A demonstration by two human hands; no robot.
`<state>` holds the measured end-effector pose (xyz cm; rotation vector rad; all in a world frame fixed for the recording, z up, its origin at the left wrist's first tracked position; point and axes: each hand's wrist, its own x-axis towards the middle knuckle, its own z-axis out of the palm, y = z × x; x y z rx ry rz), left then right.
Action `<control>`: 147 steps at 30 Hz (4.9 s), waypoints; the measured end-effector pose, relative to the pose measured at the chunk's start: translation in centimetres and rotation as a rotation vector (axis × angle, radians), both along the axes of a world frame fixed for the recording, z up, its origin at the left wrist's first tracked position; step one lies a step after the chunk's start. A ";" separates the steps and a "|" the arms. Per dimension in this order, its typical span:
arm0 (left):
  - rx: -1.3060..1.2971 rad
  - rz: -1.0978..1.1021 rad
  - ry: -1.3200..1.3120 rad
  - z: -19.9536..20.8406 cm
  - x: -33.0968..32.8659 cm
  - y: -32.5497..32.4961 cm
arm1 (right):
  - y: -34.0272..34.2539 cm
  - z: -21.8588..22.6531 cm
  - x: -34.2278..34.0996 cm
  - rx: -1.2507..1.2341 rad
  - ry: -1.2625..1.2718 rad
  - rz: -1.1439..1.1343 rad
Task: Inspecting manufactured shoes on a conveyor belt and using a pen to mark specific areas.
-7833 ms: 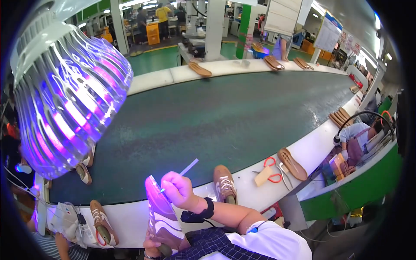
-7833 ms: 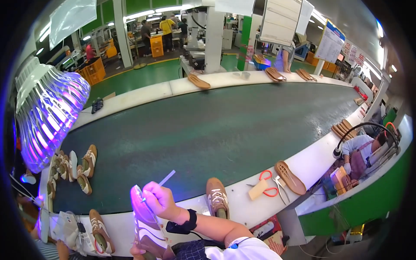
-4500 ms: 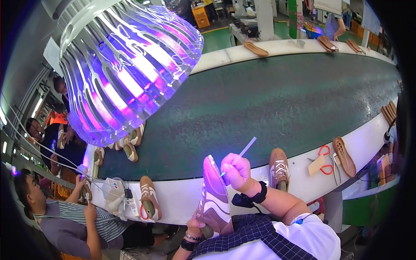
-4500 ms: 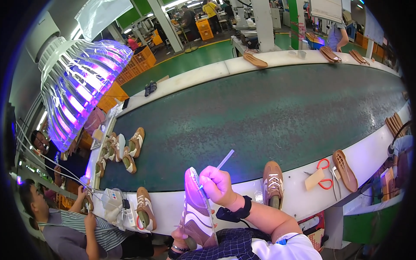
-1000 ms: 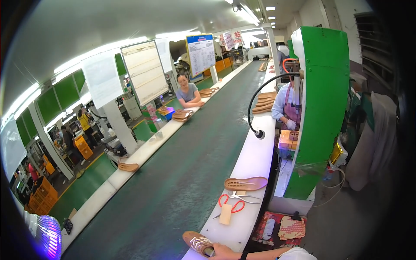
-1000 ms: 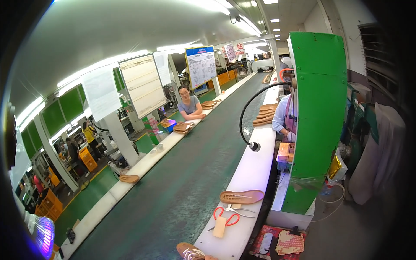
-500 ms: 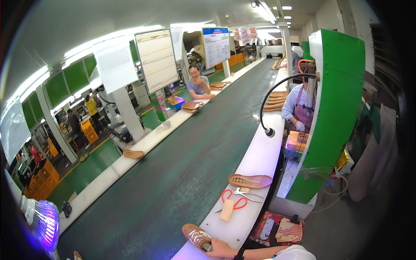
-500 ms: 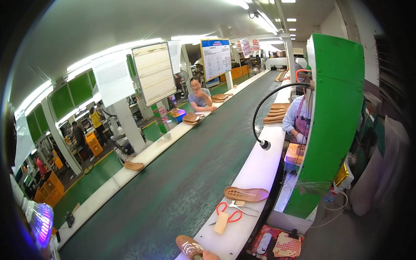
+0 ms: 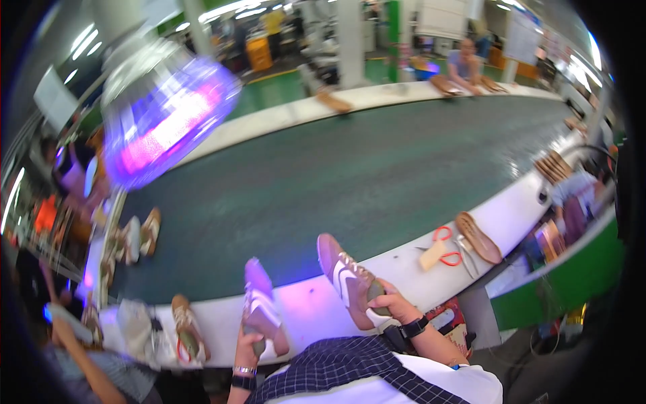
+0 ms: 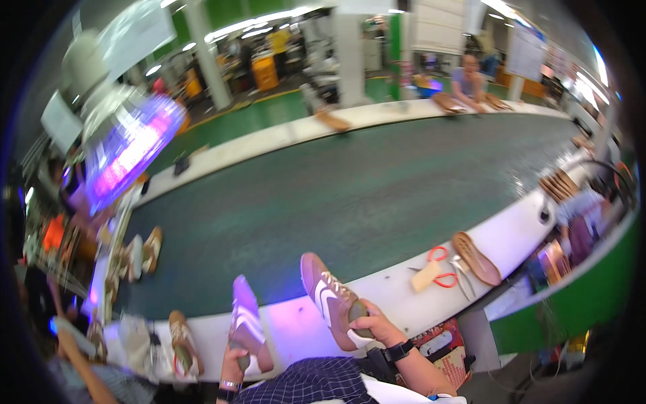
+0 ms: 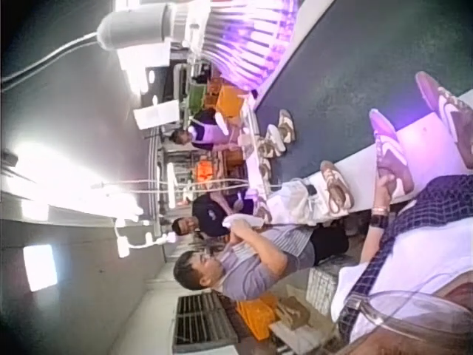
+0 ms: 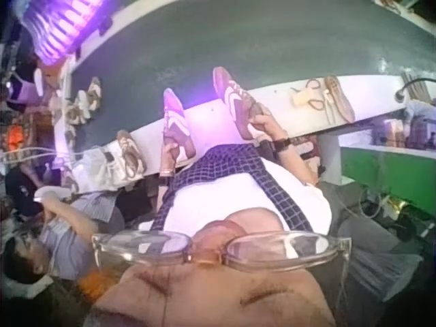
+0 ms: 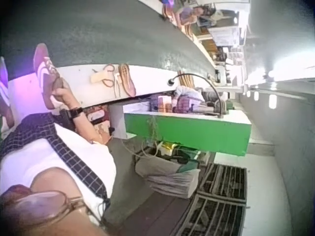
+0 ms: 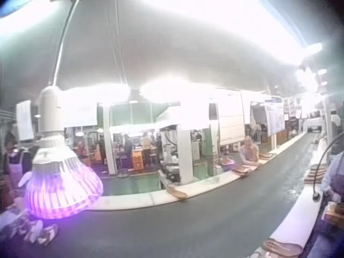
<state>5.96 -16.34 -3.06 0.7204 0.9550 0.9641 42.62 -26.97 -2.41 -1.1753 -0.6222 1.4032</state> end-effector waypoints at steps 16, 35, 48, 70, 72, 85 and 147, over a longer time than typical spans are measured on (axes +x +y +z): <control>0.007 0.022 -0.181 4.6 -4.4 -4.3 | 6.8 5.0 -10.5 0.142 0.184 0.469; -0.091 -0.031 0.009 -0.7 -8.1 -1.8 | 7.6 4.5 -15.6 -0.115 0.030 0.352; 0.169 0.588 -0.143 1.9 -20.6 21.7 | 9.0 2.4 -18.2 -0.243 0.020 0.275; 0.330 0.551 0.896 -5.4 -22.5 1.6 | 30.4 -2.6 -29.1 -0.289 0.215 0.620; 0.300 0.490 0.988 -5.8 -21.9 2.0 | 31.7 -0.9 -29.9 -0.317 0.271 0.658; 0.147 0.384 1.227 -6.2 -20.4 3.9 | 53.9 5.5 -41.7 0.194 0.151 0.520; 0.996 -0.112 1.703 -10.0 -6.6 10.5 | 18.8 -12.9 -17.8 0.165 -1.450 0.147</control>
